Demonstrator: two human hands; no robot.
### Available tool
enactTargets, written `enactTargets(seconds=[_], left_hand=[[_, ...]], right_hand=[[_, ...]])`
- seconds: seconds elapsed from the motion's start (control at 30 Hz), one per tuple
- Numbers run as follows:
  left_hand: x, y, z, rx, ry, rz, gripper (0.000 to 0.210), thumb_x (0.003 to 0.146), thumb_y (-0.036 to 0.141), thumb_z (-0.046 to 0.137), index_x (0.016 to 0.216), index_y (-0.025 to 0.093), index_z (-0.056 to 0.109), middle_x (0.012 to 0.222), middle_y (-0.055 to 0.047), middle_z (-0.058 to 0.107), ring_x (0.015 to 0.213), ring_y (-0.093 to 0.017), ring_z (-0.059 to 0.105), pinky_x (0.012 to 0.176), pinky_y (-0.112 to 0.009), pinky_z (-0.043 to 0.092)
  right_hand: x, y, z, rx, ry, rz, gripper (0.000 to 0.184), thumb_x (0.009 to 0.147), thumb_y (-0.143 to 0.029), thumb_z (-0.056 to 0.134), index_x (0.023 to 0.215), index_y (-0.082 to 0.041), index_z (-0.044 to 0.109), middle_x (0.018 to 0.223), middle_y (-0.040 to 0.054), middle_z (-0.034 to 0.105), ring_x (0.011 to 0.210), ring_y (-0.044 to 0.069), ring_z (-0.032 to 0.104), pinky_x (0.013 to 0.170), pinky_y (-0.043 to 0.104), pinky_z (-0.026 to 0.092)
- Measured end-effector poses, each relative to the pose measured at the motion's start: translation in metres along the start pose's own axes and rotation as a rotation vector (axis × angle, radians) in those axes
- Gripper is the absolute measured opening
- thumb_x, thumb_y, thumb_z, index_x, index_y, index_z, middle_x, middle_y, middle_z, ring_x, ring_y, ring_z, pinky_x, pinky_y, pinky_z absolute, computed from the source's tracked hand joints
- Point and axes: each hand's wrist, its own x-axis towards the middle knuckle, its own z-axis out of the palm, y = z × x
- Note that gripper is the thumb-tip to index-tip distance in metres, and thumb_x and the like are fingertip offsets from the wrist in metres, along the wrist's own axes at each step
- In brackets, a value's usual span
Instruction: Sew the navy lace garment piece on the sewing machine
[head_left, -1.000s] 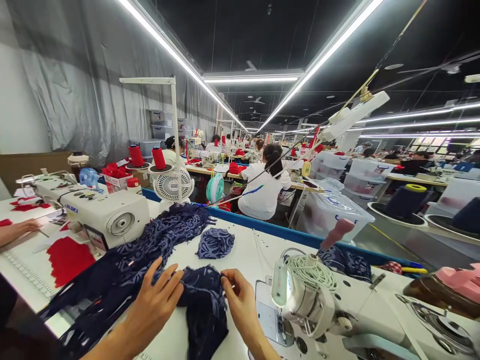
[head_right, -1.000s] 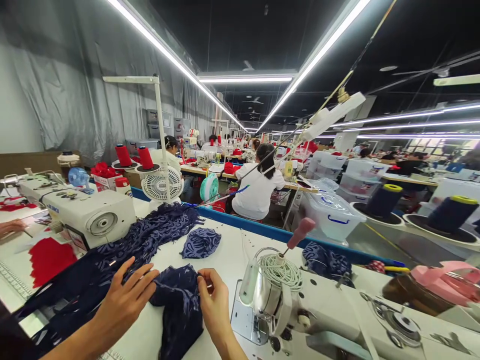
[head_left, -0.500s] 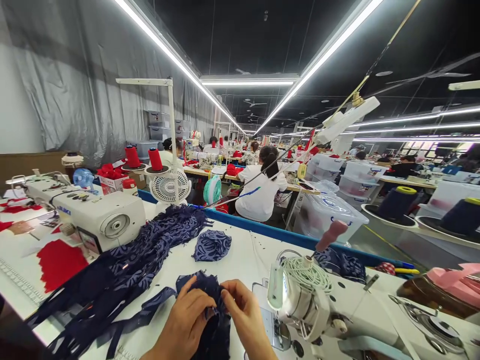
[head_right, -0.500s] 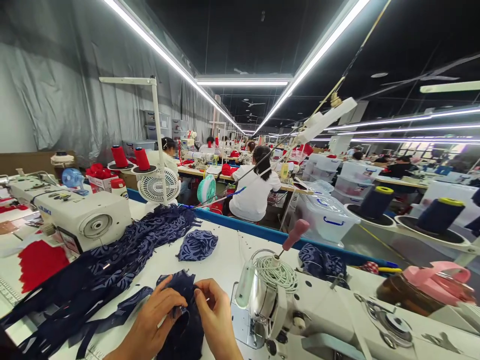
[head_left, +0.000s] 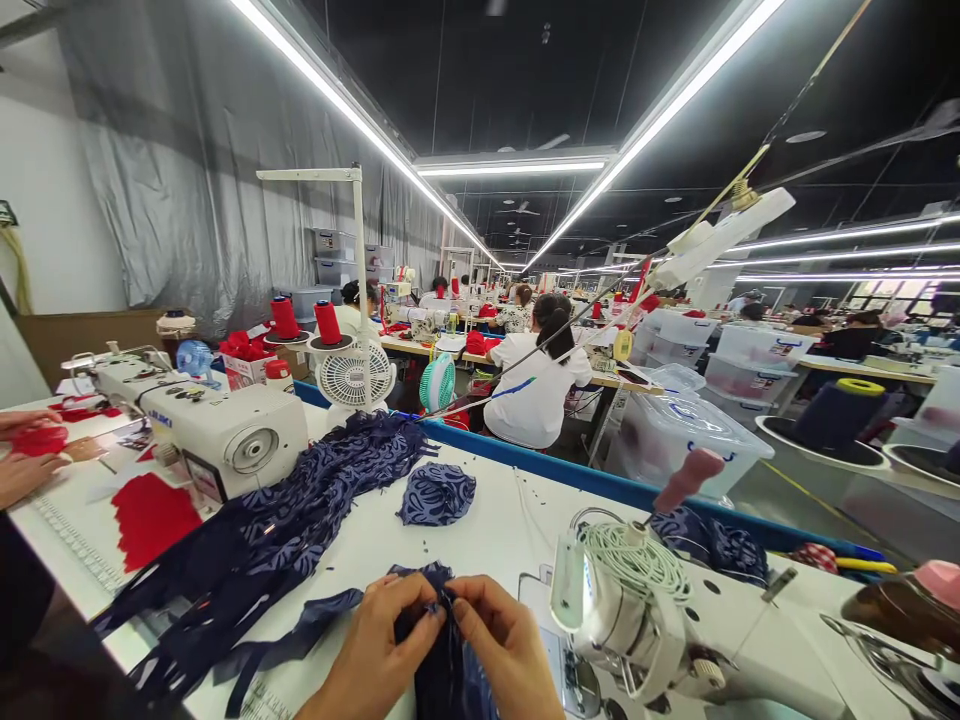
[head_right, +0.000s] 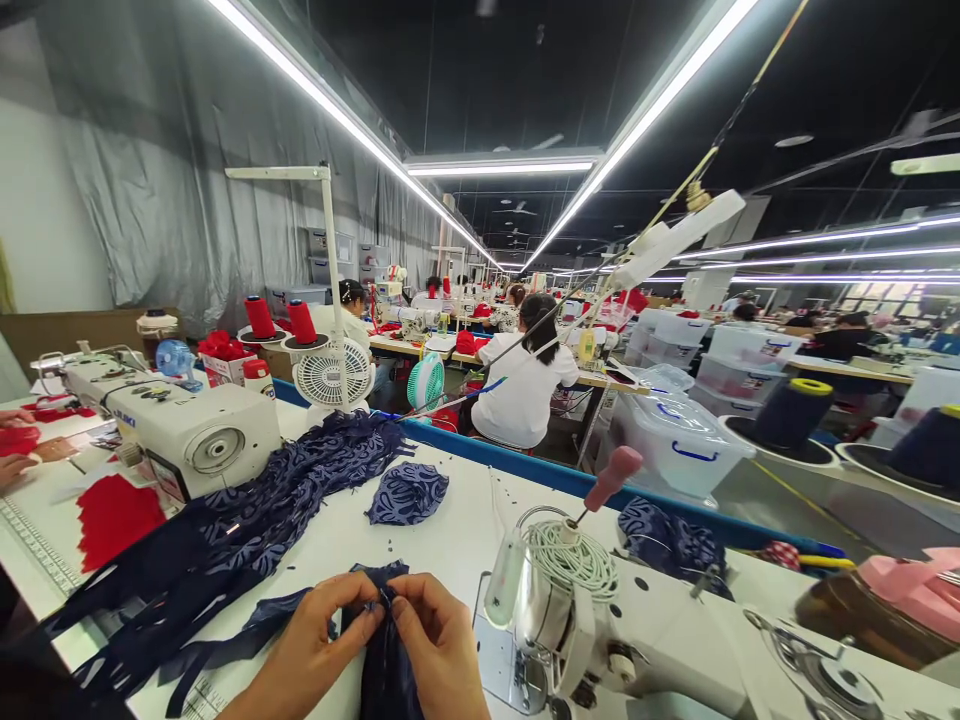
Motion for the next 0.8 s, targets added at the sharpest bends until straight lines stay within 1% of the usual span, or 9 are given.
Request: enactTargets(seconds=[0.13,0.23,0.3,0.4,0.47,0.53,0.6,0.7,0.8], left_hand=[[-0.006,-0.001,0.014,-0.037,0.071,-0.038,0.026,0.095,0.033,0.047,0.072,0.021,0.05,0.07,0.001,0.057,0.071,-0.018,0.054,0.068,-0.029,0.042],[-0.008,0.001,0.014,-0.052,0.091,-0.048,0.021,0.093,0.03,0.048,0.075,0.021,0.052,0.073,0.0,0.059,0.072,-0.018,0.057,0.068,-0.029,0.047],[-0.007,0.004,0.003,-0.064,0.08,0.015,0.01,0.09,0.025,0.051,0.095,0.021,0.059,0.095,-0.005,0.065,0.092,-0.022,0.062,0.083,-0.034,0.052],[0.003,0.012,-0.021,-0.088,-0.086,0.179,0.048,0.08,0.017,0.057,0.127,0.022,0.051,0.134,-0.011,0.057,0.13,-0.027,0.05,0.114,-0.049,0.036],[0.011,0.017,-0.033,-0.079,-0.261,0.213,0.041,0.081,0.02,0.06,0.121,0.024,0.056,0.125,-0.007,0.064,0.121,-0.027,0.058,0.12,-0.055,0.024],[0.017,0.02,-0.037,-0.044,-0.327,0.19,0.019,0.086,0.025,0.058,0.104,0.024,0.063,0.102,-0.002,0.071,0.096,-0.022,0.067,0.12,-0.056,0.023],[0.018,0.019,-0.033,-0.013,-0.284,0.158,0.012,0.09,0.027,0.053,0.093,0.023,0.064,0.089,0.0,0.07,0.09,-0.021,0.066,0.118,-0.053,0.028],[0.015,0.013,-0.022,-0.019,-0.197,0.085,0.012,0.089,0.025,0.052,0.089,0.023,0.064,0.089,0.0,0.068,0.099,-0.022,0.062,0.11,-0.044,0.038],[0.011,0.009,-0.014,-0.063,-0.188,0.028,0.014,0.091,0.026,0.051,0.09,0.021,0.064,0.09,-0.001,0.066,0.089,-0.019,0.059,0.09,-0.031,0.046]], right_hand=[[-0.003,-0.002,0.003,0.014,0.005,0.003,0.046,0.078,-0.064,0.074,0.091,-0.02,0.074,0.082,0.006,0.071,0.079,0.023,0.065,0.071,0.032,0.05],[-0.005,0.0,0.003,0.02,0.025,0.019,0.045,0.075,-0.064,0.076,0.087,-0.021,0.073,0.081,0.0049,0.07,0.078,0.024,0.065,0.072,0.032,0.05],[-0.006,0.003,0.002,0.008,0.016,0.019,0.043,0.077,-0.063,0.075,0.086,-0.021,0.072,0.08,0.0038,0.068,0.077,0.022,0.063,0.071,0.031,0.048],[-0.008,0.007,0.0,-0.049,-0.01,-0.019,0.043,0.081,-0.064,0.07,0.088,-0.022,0.07,0.078,0.0024,0.065,0.073,0.02,0.059,0.067,0.029,0.046],[-0.009,0.007,0.0,-0.09,-0.005,-0.063,0.043,0.084,-0.066,0.066,0.09,-0.023,0.067,0.078,0.0014,0.063,0.071,0.019,0.058,0.065,0.028,0.046],[-0.011,0.006,-0.001,-0.121,0.023,-0.093,0.04,0.086,-0.064,0.064,0.09,-0.024,0.064,0.077,0.0002,0.061,0.07,0.019,0.059,0.066,0.028,0.047],[-0.014,0.004,-0.002,-0.176,0.08,-0.116,0.035,0.089,-0.06,0.063,0.093,-0.025,0.063,0.076,-0.0002,0.061,0.069,0.019,0.059,0.066,0.028,0.048],[-0.022,0.002,-0.004,-0.331,0.217,-0.2,0.026,0.092,-0.053,0.062,0.101,-0.028,0.065,0.079,0.0008,0.063,0.069,0.02,0.059,0.068,0.029,0.049],[-0.028,0.003,-0.004,-0.464,0.244,-0.314,0.016,0.094,-0.044,0.062,0.091,-0.029,0.067,0.079,0.0027,0.062,0.068,0.021,0.057,0.065,0.031,0.048]])
